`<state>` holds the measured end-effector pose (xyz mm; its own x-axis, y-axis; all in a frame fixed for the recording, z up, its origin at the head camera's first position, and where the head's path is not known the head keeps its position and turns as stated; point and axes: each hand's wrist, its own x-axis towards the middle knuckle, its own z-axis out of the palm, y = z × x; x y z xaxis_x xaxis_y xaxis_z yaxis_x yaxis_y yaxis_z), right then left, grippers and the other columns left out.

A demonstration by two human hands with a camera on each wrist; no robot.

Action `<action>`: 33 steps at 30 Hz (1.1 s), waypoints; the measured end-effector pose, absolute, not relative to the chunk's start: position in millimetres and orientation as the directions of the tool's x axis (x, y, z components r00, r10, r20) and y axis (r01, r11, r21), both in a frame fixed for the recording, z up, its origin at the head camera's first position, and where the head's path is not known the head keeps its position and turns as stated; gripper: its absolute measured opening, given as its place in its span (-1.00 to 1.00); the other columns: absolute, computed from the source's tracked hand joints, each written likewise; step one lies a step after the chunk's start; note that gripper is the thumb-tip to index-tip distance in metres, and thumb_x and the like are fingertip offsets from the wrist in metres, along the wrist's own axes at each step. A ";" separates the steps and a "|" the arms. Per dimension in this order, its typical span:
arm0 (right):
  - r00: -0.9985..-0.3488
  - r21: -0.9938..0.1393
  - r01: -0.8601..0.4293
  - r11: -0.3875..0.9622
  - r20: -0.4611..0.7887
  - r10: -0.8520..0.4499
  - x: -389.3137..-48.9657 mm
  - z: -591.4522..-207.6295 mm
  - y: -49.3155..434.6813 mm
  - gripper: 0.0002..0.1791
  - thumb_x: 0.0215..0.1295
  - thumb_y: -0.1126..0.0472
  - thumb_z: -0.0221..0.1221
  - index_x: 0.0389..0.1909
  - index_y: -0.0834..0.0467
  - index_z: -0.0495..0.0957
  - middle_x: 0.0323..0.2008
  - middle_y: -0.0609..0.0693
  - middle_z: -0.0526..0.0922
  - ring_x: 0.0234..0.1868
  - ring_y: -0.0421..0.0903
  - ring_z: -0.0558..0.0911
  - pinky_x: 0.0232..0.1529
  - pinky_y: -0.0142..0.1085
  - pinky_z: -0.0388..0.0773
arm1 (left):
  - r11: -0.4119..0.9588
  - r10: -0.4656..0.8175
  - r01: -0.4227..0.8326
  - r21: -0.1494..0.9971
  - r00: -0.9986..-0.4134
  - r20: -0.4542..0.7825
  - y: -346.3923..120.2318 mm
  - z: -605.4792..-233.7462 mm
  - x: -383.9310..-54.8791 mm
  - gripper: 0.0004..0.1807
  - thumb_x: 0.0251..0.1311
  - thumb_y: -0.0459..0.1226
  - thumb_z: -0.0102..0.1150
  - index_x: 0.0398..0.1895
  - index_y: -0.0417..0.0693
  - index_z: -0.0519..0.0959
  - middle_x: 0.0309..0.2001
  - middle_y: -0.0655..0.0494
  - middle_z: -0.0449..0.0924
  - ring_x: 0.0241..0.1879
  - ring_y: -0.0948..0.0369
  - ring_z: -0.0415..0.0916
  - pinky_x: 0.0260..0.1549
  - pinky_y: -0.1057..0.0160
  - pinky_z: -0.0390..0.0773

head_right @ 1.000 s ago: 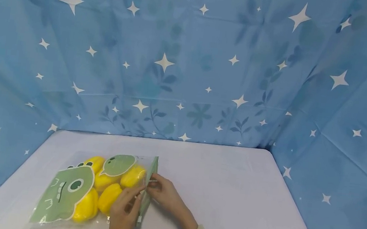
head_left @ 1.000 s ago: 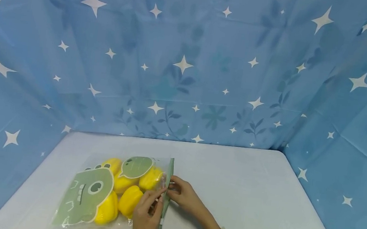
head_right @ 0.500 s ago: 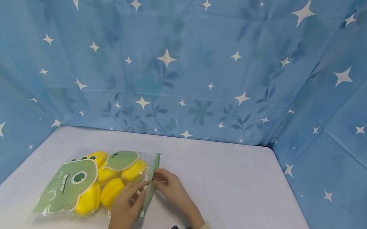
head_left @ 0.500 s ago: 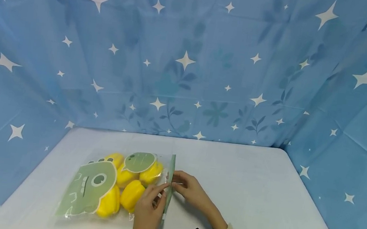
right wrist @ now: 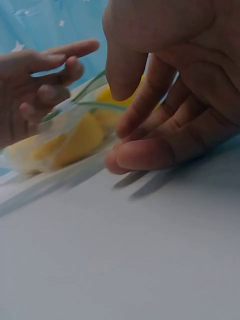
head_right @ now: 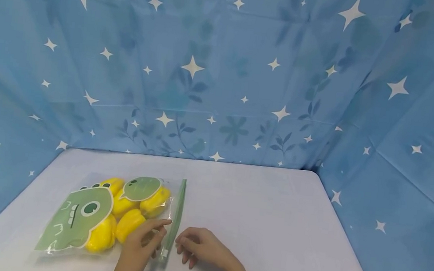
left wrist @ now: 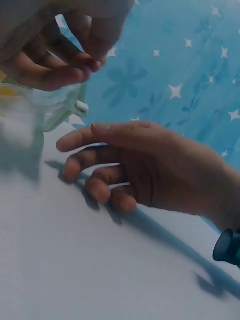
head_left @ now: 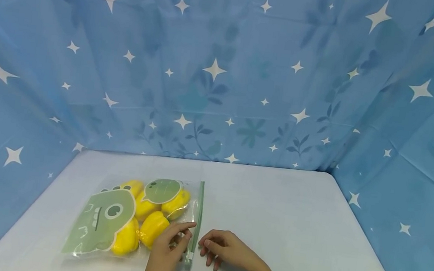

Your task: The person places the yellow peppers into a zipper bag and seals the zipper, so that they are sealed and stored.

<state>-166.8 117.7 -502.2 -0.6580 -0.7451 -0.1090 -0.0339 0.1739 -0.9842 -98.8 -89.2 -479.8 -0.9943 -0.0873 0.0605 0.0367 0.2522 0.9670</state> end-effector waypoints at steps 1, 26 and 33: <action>-0.648 -0.984 -0.018 0.176 -0.123 -0.752 -164.1 -502.0 116.5 -0.64 0.66 0.12 0.01 0.05 0.35 0.60 -0.18 0.25 0.72 -0.45 -0.25 0.69 -0.50 -0.45 0.65 | 0.211 -0.059 0.024 0.977 -0.998 0.038 -91.4 -479.5 -97.4 -0.72 0.44 -0.24 0.25 0.15 0.01 0.69 -0.11 0.04 0.59 -0.45 0.34 0.47 -0.52 0.35 0.61; -0.687 -0.972 0.172 0.161 -0.236 -0.687 -152.5 -490.1 94.3 -0.71 0.55 0.05 0.17 -0.15 0.22 0.64 -0.38 -0.04 0.69 -0.45 -0.18 0.62 -0.59 -0.43 0.57 | -0.417 0.680 -0.410 0.811 -0.733 -0.020 -125.9 -490.5 -96.2 -0.68 0.64 -0.25 -0.24 0.08 0.10 0.59 -0.16 0.28 0.53 -0.33 0.39 0.41 -0.43 0.53 0.49; -0.771 -0.973 0.125 0.196 -0.220 -0.598 -157.9 -484.2 93.2 -0.72 0.50 0.09 0.21 -0.19 0.26 0.62 -0.45 -0.09 0.66 -0.46 -0.19 0.59 -0.55 -0.42 0.55 | -0.251 0.687 -0.461 0.851 -0.704 -0.179 -110.9 -496.3 -94.0 -0.79 0.59 -0.17 -0.05 0.04 0.09 0.60 -0.15 0.26 0.55 -0.33 0.39 0.46 -0.54 0.56 0.50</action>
